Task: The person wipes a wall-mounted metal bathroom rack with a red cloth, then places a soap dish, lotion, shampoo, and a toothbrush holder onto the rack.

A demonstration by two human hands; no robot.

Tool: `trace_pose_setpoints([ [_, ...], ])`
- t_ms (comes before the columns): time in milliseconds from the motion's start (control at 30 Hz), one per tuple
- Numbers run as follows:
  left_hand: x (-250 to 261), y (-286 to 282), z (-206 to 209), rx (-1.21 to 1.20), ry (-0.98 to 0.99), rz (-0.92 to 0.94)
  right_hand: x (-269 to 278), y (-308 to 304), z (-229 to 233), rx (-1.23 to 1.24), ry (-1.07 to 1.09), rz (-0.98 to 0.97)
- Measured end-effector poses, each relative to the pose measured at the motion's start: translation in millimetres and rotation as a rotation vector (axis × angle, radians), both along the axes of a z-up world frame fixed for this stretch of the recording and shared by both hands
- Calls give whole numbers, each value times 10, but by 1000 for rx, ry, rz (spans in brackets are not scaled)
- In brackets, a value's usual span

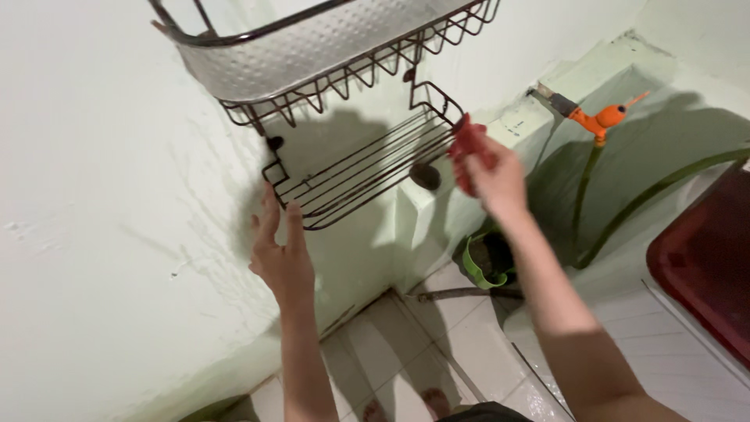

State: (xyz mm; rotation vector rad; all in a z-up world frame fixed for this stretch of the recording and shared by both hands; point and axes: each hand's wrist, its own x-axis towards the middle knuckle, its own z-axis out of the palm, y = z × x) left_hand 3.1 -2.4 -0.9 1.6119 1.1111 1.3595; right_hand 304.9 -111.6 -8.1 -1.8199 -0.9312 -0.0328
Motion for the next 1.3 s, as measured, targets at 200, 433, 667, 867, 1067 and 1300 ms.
trace_pose_setpoints([
  [200, -9, -22, 64, -53, 63, 26, -800, -49, 309, -289, -552, -107],
  [433, 5, -75, 205, -148, 117, 39, -1272, -155, 616, -192, -306, 284],
  [667, -76, -17, 110, 106, 26, -76, -948, -441, 886, 85, 342, 539],
  [867, -106, 95, -85, 65, 4, -125, -113, -84, 903, 5, -486, 85],
  [1067, -93, 142, -81, 41, -36, -138, -377, -51, 532, -42, -438, 16],
  [1300, -137, 141, -52, 83, -68, -181, -1247, -87, 613, -154, -400, 118],
])
